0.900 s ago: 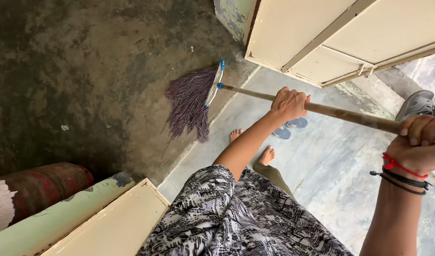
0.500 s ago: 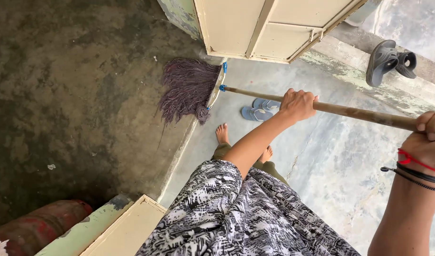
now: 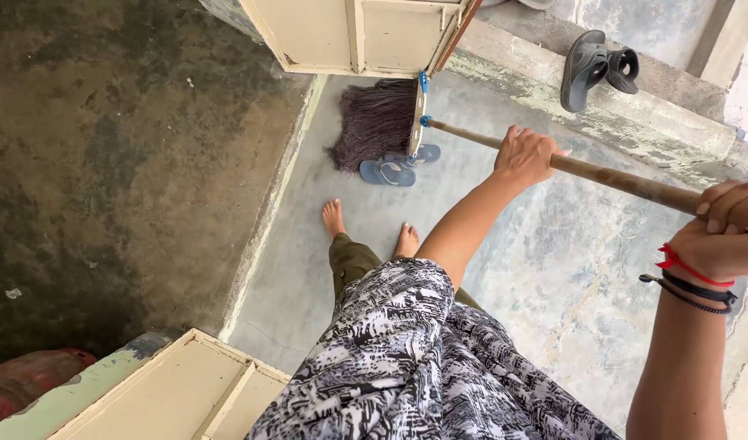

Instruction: Mop the outdoor floor area near a doorway.

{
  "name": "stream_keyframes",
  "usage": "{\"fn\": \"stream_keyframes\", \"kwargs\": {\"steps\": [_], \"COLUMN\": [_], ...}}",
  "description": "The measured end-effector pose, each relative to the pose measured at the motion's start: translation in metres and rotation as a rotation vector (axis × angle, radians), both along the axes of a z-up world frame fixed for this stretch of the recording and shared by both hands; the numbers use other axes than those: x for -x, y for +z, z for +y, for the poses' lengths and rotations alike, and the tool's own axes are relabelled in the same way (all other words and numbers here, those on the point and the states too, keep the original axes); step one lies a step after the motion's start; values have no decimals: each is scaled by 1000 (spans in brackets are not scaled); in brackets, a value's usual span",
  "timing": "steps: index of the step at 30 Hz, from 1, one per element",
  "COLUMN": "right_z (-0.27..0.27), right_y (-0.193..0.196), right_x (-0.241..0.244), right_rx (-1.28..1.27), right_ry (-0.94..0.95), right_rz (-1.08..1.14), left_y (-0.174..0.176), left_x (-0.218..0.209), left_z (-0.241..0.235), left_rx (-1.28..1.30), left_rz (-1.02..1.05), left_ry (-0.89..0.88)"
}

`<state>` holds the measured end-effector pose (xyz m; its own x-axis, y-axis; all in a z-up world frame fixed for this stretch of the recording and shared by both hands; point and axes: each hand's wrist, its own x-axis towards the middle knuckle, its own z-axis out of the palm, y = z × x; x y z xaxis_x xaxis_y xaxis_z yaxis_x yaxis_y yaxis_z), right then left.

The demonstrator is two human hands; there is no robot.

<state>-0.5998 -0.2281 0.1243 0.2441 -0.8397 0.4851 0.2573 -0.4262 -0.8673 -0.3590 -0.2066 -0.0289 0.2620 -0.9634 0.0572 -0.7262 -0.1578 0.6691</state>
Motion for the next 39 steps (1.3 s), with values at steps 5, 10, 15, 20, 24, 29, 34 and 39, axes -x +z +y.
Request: {"fn": "stream_keyframes", "kwargs": {"steps": [5,10,15,20,24,29,34,39], "right_z": [-4,-77,-140,-167,-160,-161,-161,-140], "right_y": [-3,-38,-43,-46,-30,-14,-12,3], "right_x": [-30,-55,-92,-145,-196,-252,-299,-342], "right_rx": [-34,-37,-36,-22,-23,-32,38,71], "right_ry": [-213,-421,-339,-307,-229,-99,3,0], "right_rz": [-11,-69,-47,0,91,155,260,301], "left_y": [-2,-45,-94,-116,-103,-87,-68,-51], "left_x": [27,-30,-134,-182,-175,-160,-167,-186], "left_z": [3,74,193,306,338,331,297,271], "left_rx": [-153,-211,-587,-827,-996,-900,-805,-556], "left_rz": [-103,8,162,34,-16,61,88,55], "left_ry": [-125,-72,372,482,437,465,472,461]}}
